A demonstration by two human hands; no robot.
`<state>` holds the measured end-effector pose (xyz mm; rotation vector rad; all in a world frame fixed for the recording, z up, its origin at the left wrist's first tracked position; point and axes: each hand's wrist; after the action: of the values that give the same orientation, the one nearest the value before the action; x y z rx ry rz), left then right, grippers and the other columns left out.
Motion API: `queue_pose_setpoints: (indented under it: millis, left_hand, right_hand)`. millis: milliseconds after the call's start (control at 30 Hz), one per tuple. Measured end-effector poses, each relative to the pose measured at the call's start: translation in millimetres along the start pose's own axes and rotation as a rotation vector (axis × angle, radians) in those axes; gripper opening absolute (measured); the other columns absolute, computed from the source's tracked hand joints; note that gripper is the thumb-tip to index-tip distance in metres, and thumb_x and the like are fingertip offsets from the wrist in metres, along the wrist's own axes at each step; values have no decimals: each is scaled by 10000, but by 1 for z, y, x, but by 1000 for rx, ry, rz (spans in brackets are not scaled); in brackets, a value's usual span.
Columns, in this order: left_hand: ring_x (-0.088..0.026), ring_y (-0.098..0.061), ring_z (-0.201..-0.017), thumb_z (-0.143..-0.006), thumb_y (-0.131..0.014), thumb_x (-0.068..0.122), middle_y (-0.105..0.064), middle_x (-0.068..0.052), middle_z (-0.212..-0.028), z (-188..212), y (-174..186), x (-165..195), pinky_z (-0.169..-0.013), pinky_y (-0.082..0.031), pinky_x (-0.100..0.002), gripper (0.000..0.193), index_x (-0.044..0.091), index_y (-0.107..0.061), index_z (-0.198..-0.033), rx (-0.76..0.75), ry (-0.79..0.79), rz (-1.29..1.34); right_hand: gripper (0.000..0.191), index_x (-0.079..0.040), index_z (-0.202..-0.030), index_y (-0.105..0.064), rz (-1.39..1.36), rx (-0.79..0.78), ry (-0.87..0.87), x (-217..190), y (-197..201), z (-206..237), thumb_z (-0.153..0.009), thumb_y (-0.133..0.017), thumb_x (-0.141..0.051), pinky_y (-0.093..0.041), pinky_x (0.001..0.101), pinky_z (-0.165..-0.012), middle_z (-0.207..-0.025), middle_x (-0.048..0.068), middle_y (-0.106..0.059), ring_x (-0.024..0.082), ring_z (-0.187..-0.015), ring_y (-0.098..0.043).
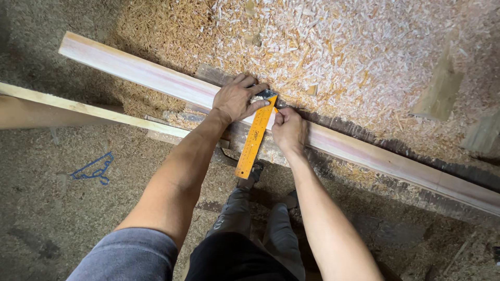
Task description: The person measures a long wooden plank with a tape measure, marks cut lines using a try square and pencil, and cuts the plank into shorter pieces with a circular saw. They then carry the cut planks and lay them side by side across a wooden frame, aligning them to form a slatted panel.
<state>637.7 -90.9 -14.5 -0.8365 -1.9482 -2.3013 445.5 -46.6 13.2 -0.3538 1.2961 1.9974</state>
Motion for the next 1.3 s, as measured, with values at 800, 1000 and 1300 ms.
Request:
queue_pose_setpoints:
  millis: [800,1000,1300]
  left_hand:
    - [-372,-424,-1354,-986,-456,626,-526,-147,-1417,-3,0,5,-1078,-387,-565,654,143,-530,-1421,-49,-55,-67]
    - [-334,-473,-1331,-970,-464,630,-552,-119,-1402,-5,-6,3,-1079,-436,-530,652,163,-559,-1415,-89,-8,-42]
    - [-333,-498,-1296,-940,-581,562,-585,-112,-1332,-3,2,7,-1034,-459,-512,570,158,-613,-1341,16,-35,48]
  right_hand:
    - [165,-94,-1025,-757,-110,-46,-138,47,51,62,-936,-619,-80,-573,373,-789,-961,87,-781,164,-820,-703]
    - [246,-118,-1004,-726,-72,-55,-55,14,20,7,-885,-550,6,-570,330,-754,-920,38,-741,136,-775,-692]
    - [129,-161,-912,-774,261,-277,105,44,8,45,-916,-647,-143,-577,374,-776,-964,37,-747,200,-762,-723]
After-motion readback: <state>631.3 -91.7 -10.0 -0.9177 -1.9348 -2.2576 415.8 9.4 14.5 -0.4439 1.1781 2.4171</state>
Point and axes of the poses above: each hand's wrist, its own z-axis away from the middle knuckle, its own y-axis out of the back of the hand, x = y × z
